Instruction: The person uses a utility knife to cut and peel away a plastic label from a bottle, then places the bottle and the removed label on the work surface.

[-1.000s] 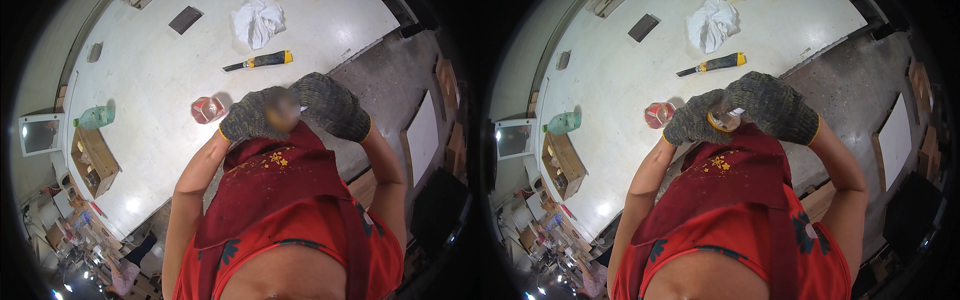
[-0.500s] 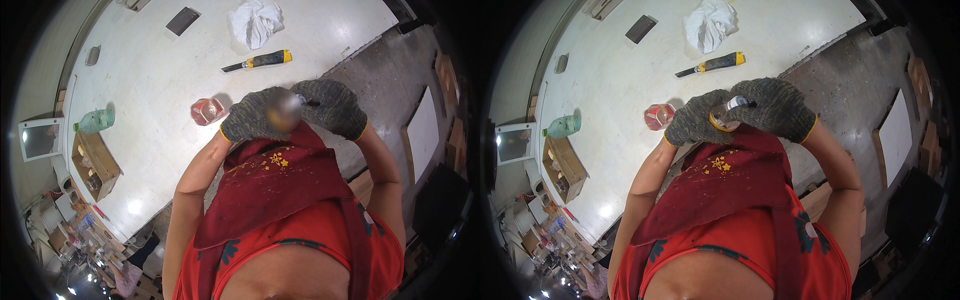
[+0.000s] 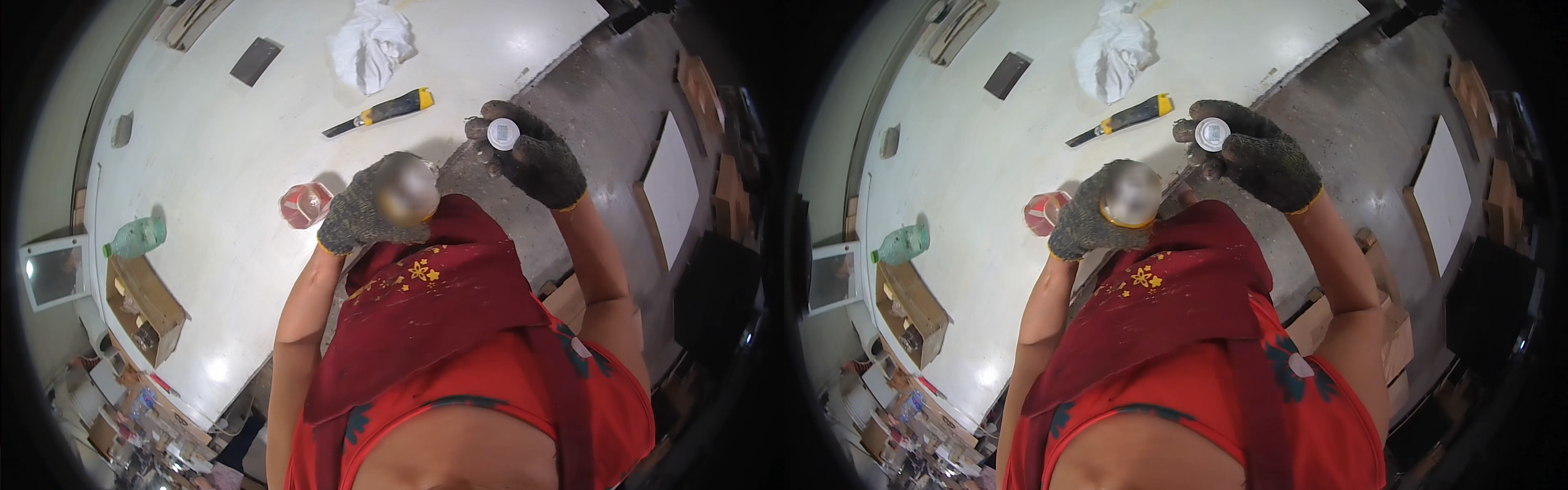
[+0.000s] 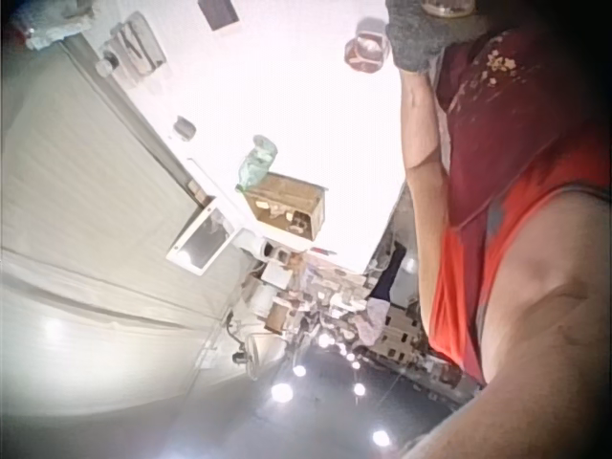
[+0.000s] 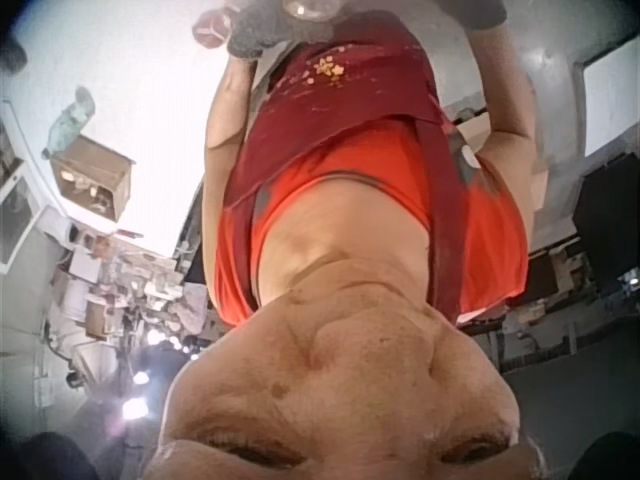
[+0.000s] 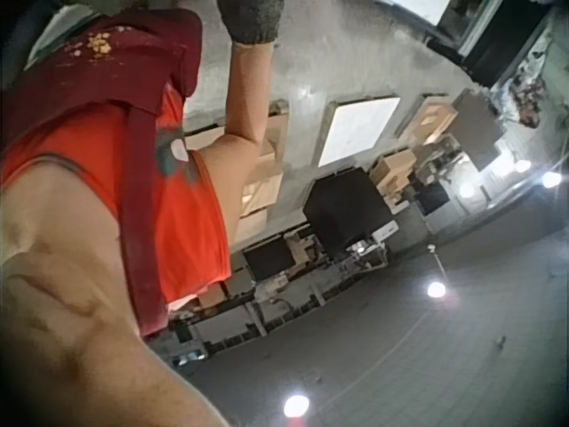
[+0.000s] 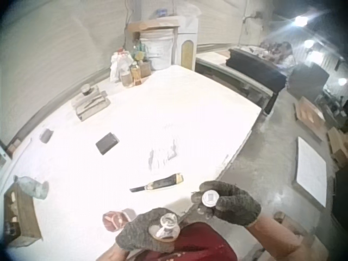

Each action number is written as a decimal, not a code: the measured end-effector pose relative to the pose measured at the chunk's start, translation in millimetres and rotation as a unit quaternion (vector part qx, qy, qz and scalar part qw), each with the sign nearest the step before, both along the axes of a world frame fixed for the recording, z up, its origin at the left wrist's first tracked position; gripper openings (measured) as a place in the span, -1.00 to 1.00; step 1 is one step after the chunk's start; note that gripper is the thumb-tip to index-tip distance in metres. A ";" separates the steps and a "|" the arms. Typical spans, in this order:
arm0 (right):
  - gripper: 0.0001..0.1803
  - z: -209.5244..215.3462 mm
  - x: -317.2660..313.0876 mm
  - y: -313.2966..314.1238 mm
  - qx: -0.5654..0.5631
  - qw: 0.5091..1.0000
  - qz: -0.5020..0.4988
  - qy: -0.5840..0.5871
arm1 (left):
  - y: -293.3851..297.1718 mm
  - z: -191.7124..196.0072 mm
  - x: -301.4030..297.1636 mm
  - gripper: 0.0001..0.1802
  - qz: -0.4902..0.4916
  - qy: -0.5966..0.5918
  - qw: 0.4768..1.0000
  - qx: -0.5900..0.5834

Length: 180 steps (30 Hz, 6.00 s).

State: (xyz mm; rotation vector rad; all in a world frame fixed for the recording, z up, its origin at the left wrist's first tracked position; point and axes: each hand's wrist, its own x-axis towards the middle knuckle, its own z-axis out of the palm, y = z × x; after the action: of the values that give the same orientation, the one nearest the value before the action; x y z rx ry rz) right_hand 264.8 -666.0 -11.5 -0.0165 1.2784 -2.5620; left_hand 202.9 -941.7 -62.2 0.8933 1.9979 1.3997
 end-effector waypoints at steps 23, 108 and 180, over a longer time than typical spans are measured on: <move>-0.67 -224.7 278.9 27.2 0.158 0.842 0.142 -0.496 | -21.2 -2.5 20.6 -0.14 0.118 -0.199 0.972 0.040; -0.70 -200.4 211.1 20.7 0.399 0.876 -0.154 -0.223 | 66.0 -43.9 33.4 -0.13 -0.149 -0.367 0.909 -0.131; -0.62 -36.4 -222.0 217.4 -0.089 0.952 0.103 -0.275 | 266.8 4.5 -130.7 -0.42 0.390 -0.200 0.804 0.401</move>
State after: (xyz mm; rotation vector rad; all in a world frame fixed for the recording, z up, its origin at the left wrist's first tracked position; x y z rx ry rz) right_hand 42.9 -448.6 -47.9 0.4687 0.7860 -2.2591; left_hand 72.2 -674.9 -57.6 -0.0585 1.4293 2.7329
